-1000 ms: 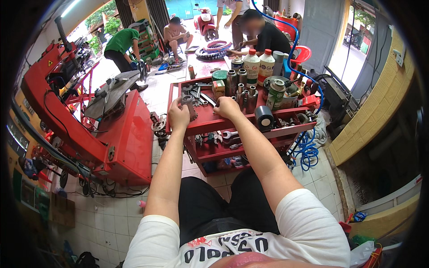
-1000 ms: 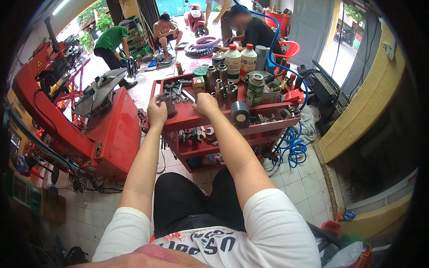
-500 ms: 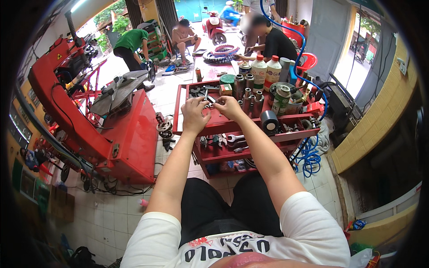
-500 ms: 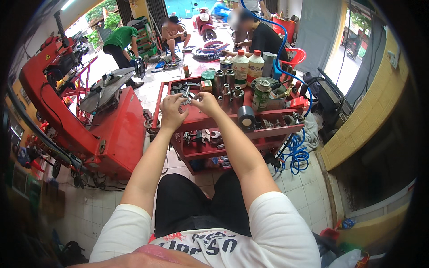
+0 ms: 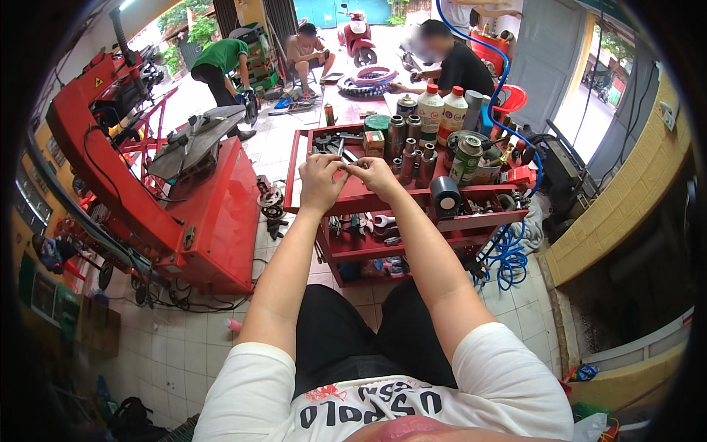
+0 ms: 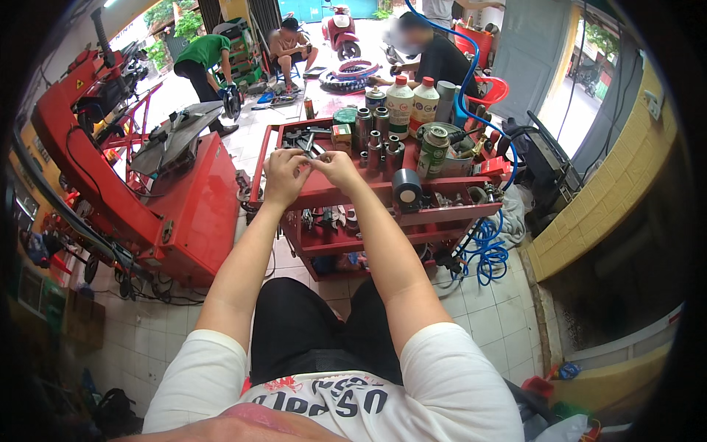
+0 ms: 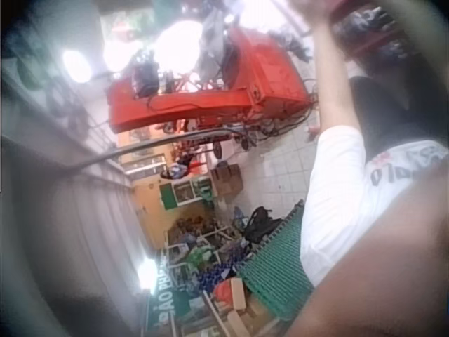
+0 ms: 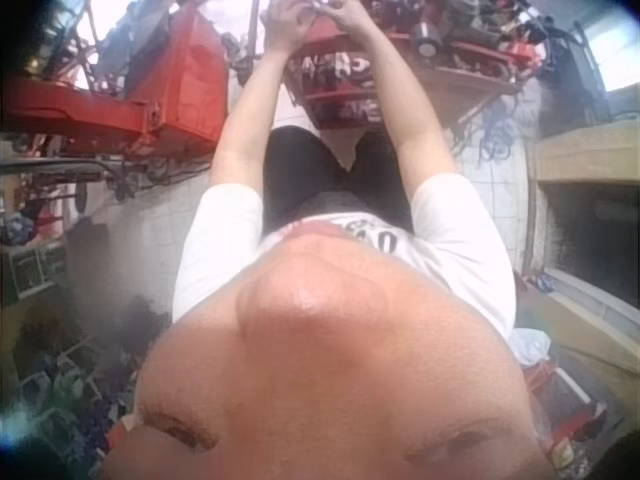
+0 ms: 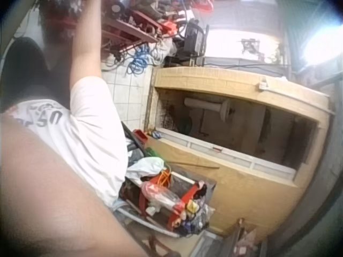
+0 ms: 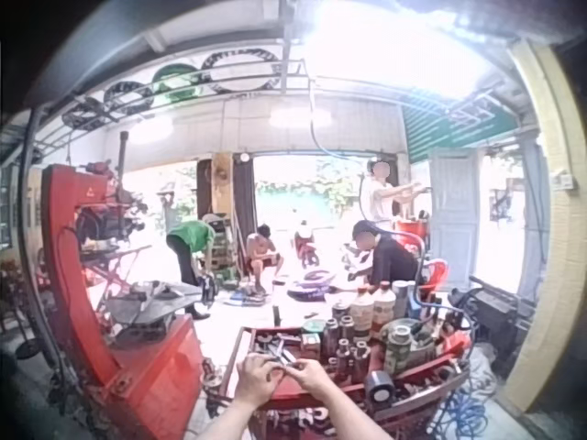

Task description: The person sits in a workshop and repeatedly picks up small mechanical parts from a red tool cart, inspects them, and places them back. The person handles various small metal components, including gears and cylindrical pieces, without using any tools.

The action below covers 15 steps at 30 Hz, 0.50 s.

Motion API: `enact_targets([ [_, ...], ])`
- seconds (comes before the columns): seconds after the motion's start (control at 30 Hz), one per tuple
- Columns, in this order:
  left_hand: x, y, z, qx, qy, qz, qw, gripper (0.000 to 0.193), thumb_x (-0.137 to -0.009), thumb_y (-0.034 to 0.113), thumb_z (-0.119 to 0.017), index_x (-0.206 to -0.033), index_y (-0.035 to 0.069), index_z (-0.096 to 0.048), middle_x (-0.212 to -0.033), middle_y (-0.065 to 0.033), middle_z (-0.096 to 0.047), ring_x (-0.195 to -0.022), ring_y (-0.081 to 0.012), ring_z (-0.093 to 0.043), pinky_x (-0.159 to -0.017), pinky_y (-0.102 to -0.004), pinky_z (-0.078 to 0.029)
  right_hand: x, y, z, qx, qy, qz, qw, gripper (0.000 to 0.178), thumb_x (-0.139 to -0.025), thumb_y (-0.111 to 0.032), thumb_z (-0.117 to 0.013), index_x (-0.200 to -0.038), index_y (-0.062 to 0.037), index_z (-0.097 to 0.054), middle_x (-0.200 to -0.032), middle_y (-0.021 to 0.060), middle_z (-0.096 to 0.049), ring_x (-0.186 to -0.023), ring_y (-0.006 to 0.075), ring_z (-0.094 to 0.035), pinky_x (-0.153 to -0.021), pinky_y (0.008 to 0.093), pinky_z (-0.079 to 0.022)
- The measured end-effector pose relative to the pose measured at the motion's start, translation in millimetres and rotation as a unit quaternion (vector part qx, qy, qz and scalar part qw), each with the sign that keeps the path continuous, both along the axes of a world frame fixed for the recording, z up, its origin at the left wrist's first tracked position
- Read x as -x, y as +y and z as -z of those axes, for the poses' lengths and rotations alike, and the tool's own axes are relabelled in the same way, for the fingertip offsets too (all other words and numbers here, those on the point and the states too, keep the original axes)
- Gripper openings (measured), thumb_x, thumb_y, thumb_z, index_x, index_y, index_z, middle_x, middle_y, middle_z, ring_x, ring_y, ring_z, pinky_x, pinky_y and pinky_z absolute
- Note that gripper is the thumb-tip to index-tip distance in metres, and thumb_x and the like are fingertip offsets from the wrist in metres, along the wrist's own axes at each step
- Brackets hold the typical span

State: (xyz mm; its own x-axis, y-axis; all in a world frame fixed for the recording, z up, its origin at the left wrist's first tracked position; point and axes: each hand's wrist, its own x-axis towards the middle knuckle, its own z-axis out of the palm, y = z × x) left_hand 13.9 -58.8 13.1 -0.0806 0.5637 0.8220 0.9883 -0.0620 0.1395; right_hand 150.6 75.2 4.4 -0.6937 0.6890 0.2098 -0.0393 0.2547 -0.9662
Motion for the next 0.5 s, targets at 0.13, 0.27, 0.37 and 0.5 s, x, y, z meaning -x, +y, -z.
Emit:
enact_targets([
  [0.13, 4.0, -0.4, 1.5, -0.005, 0.009, 0.002, 1.0, 0.018, -0.087, 0.022, -0.082, -0.102, 0.016, -0.076, -0.121, 0.0017, -0.07, -0.124, -0.0242, -0.057, -0.103, -0.0465, -0.04, 2.4, -1.5, -1.0, -0.005, -0.015, -0.003, 1.0, 0.035, -0.098, -0.034, -0.081, -0.11, -0.0016, -0.078, -0.069, -0.0063, -0.053, -0.054, 0.0029, -0.04, -0.046, 0.025, -0.028],
  [0.27, 3.8, -0.3, 1.8, -0.006, 0.0, 0.01, 1.0, 0.016, -0.087, 0.019, -0.08, -0.102, 0.015, -0.076, -0.12, 0.0016, -0.069, -0.123, -0.0242, -0.057, -0.103, -0.047, -0.041, 2.3, 1.9, -0.8, 0.002, -0.035, -0.008, 0.999, 0.035, -0.099, -0.034, -0.078, -0.112, -0.0023, -0.075, -0.067, -0.0071, -0.052, -0.053, 0.0032, -0.039, -0.045, 0.0254, -0.028],
  [0.37, 4.6, -2.9, 2.8, 0.005, -0.023, -0.002, 1.0, 0.018, -0.088, 0.019, -0.078, -0.104, 0.011, -0.077, -0.123, -0.0023, -0.07, -0.125, -0.0268, -0.057, -0.106, -0.0474, -0.039, 4.2, -4.6, -4.5, 0.022, -0.05, -0.018, 0.998, 0.028, -0.101, -0.028, -0.073, -0.114, -0.004, -0.071, -0.07, -0.006, -0.053, -0.056, 0.0045, -0.042, -0.047, 0.0265, -0.032],
  [0.5, 4.6, -2.4, 2.7, 0.005, -0.035, -0.011, 0.999, 0.019, -0.088, 0.02, -0.078, -0.104, 0.011, -0.077, -0.123, -0.0033, -0.07, -0.125, -0.0275, -0.056, -0.106, -0.0477, -0.039, 14.0, -1.9, 1.1, 0.035, -0.075, -0.032, 0.996, 0.02, -0.1, -0.017, -0.064, -0.117, -0.0059, -0.066, -0.078, -0.0023, -0.056, -0.065, 0.0069, -0.049, -0.053, 0.028, -0.038],
])
